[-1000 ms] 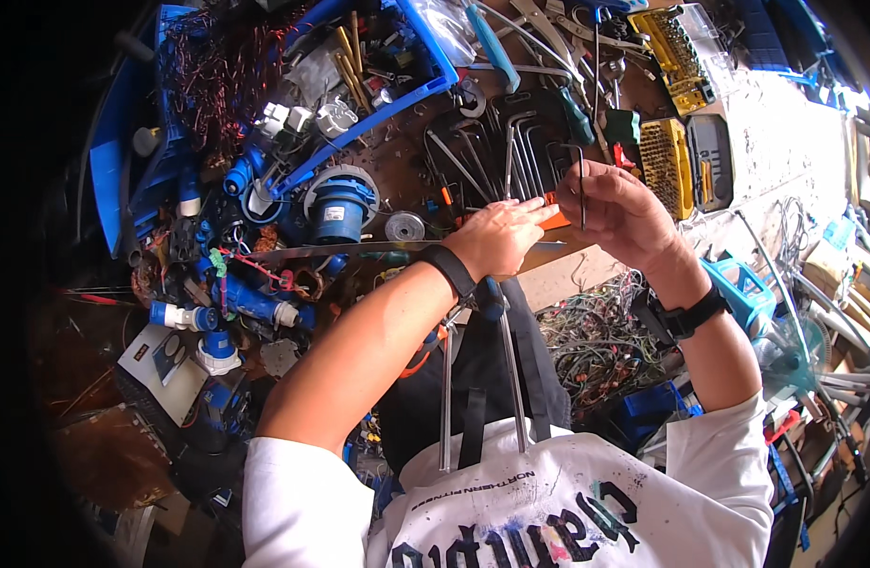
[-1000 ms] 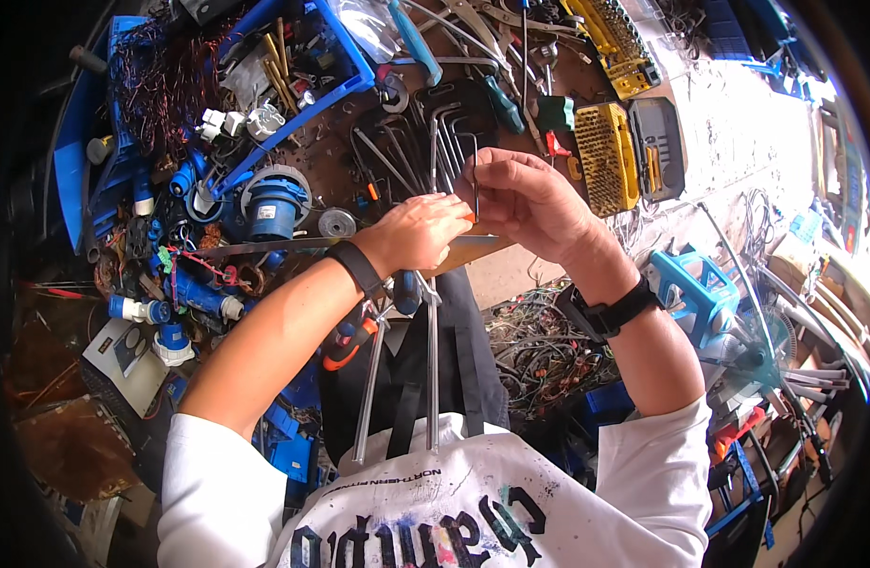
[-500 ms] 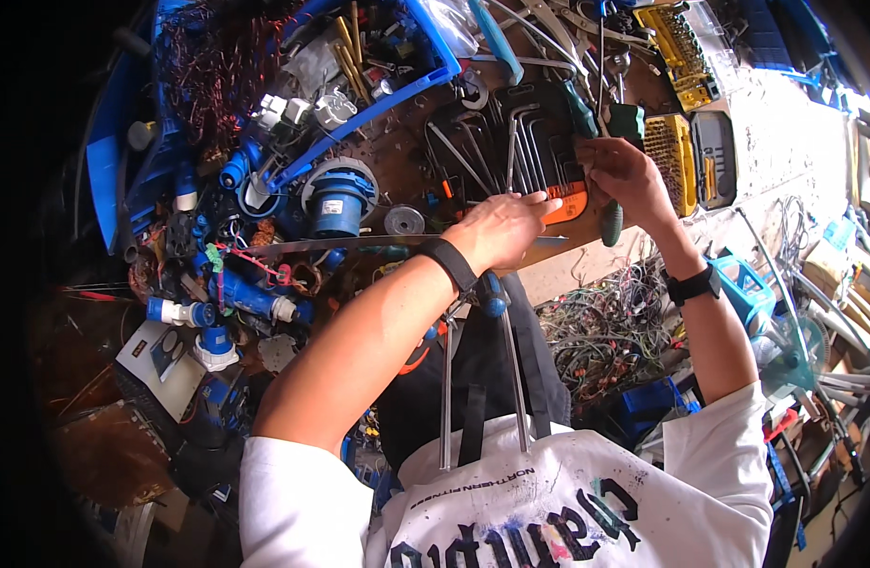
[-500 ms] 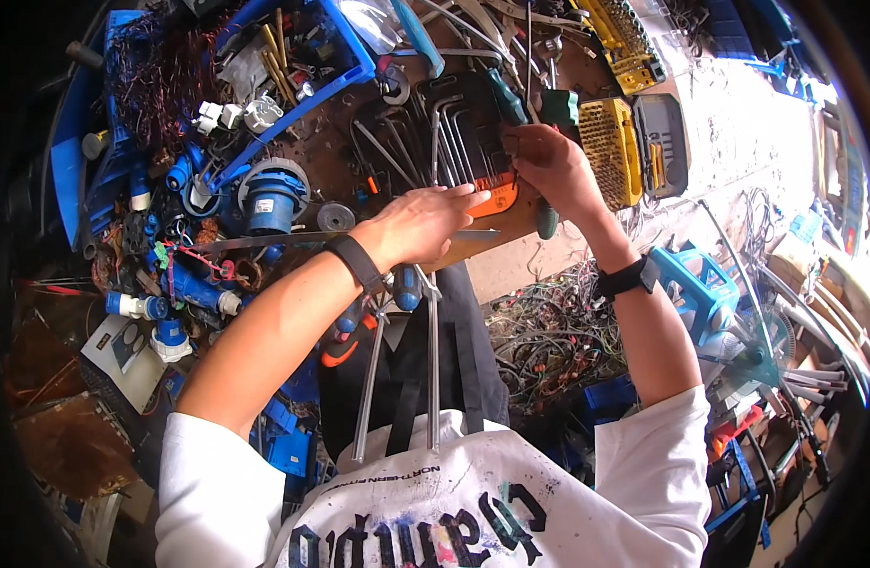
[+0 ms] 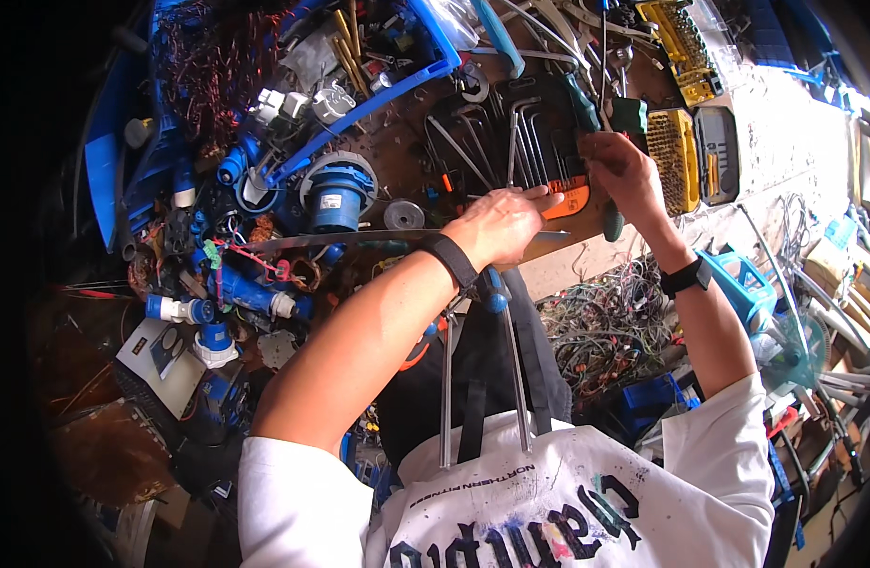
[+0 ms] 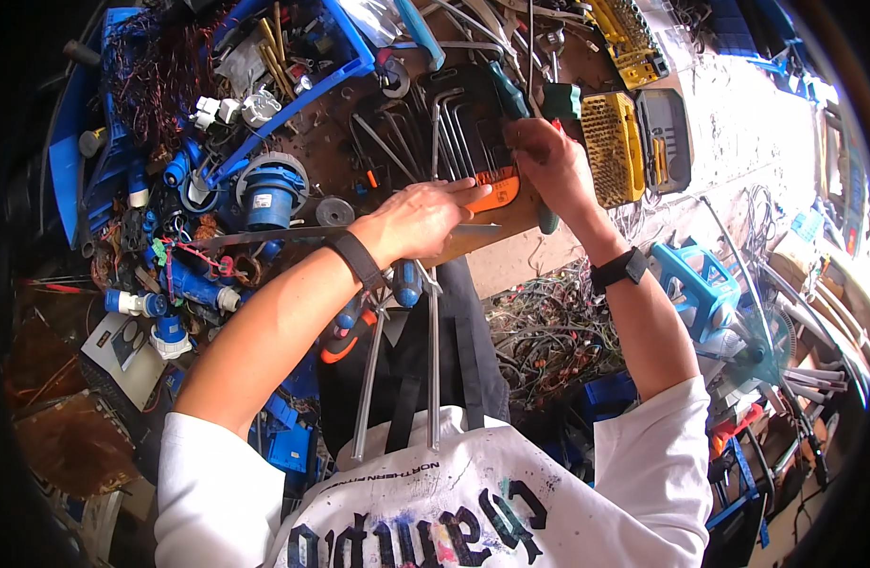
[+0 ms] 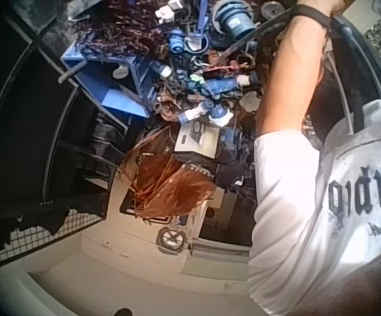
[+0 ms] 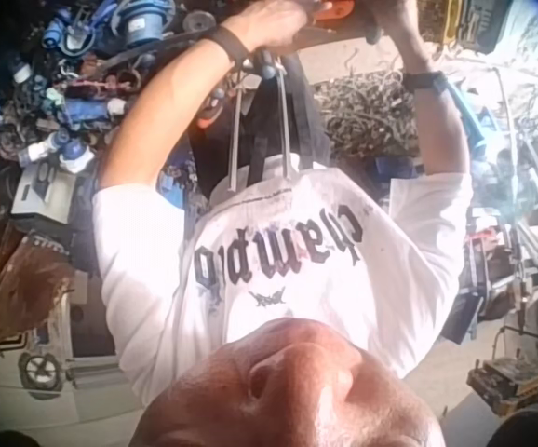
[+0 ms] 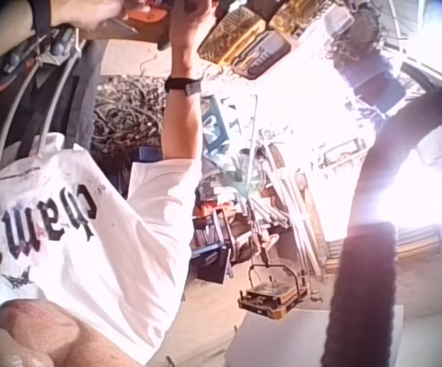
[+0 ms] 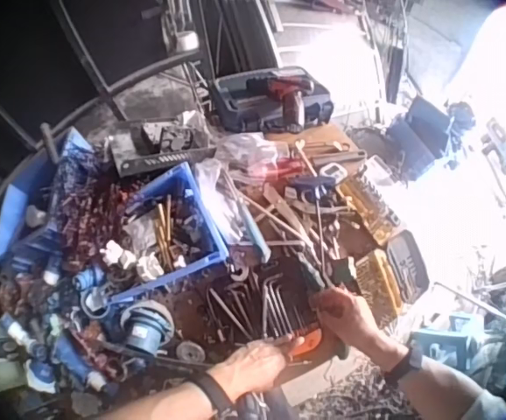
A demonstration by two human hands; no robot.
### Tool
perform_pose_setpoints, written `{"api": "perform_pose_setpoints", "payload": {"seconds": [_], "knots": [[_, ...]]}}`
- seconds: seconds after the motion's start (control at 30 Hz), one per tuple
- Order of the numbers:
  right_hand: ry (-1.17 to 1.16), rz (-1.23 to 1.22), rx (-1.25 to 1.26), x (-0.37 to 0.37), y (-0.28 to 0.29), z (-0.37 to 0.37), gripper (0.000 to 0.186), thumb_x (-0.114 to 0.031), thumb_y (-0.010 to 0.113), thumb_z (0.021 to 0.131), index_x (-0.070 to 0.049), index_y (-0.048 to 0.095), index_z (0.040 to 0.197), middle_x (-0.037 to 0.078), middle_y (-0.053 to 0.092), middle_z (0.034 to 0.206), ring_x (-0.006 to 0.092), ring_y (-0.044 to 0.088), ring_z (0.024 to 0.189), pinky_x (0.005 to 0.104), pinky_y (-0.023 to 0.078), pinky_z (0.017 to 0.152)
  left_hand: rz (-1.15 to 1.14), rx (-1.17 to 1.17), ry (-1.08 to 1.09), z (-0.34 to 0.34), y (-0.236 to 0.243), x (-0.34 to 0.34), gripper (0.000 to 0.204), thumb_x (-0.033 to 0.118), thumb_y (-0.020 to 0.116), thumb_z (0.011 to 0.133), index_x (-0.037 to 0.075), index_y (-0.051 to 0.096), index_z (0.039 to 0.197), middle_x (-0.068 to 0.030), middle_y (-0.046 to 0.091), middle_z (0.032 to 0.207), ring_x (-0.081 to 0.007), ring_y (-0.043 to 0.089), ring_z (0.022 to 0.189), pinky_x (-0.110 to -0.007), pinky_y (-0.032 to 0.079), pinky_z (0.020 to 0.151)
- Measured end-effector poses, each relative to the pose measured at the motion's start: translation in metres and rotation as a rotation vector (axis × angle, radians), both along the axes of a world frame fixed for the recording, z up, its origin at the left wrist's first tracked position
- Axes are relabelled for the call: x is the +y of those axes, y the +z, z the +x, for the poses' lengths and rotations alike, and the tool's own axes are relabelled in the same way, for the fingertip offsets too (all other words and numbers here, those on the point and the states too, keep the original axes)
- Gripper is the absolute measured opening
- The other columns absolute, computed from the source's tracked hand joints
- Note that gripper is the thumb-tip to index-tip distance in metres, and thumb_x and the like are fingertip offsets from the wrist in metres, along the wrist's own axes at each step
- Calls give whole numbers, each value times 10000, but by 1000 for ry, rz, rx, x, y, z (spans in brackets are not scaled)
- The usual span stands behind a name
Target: The person works at a cluttered workbench, manipulating a bundle of wires and connectors. They use a pair of pliers to strip insulation from the wire ends and then use a screwdriver to adjust a green terminal block. The person also briefly handles a yellow brush and a metal file before returning to the wiring task.
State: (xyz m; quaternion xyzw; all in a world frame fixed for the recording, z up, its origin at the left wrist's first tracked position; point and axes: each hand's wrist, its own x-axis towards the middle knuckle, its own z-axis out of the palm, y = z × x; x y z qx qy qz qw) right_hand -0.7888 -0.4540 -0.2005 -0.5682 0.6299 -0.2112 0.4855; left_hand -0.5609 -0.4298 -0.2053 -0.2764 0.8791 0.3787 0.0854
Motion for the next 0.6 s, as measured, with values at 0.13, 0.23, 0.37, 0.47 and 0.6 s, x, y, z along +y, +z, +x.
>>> {"api": "perform_pose_setpoints", "payload": {"seconds": [0.13,0.23,0.37,0.47,0.6], "knots": [[-28,-64,-43,4,-9,0,330,53,606,816,-48,617,1131,52,690,928,96,651,820,243,520,738,-1,4,-5,0,-2,0,385,-5,613,704,74,686,1074,-76,422,1461,-226,396,1351,-360,383,1095],[-17,-121,-35,8,-18,-2,326,28,618,822,-67,619,1134,57,691,880,111,656,773,250,521,716,5,8,2,-2,3,-1,364,-7,594,708,58,687,1055,-87,425,1458,-228,393,1353,-363,381,1096],[11,-83,53,8,-17,2,319,-10,635,828,-95,623,1136,72,690,859,150,665,753,267,524,703,27,10,6,-2,2,-1,334,1,581,715,34,686,1030,-93,421,1460,-231,391,1354,-363,382,1095],[26,-120,113,8,-19,2,317,-38,648,828,-109,624,1137,83,691,869,182,673,753,289,527,700,23,-17,-9,-3,0,-1,338,6,582,714,32,685,1034,-89,417,1464,-227,386,1358,-358,380,1096],[49,-148,155,5,-17,7,306,-68,660,826,-112,624,1127,97,693,895,224,680,778,317,530,706,-25,16,0,-2,-3,2,347,2,580,719,32,684,1049,-73,400,1478,-220,380,1361,-352,374,1100]]}}
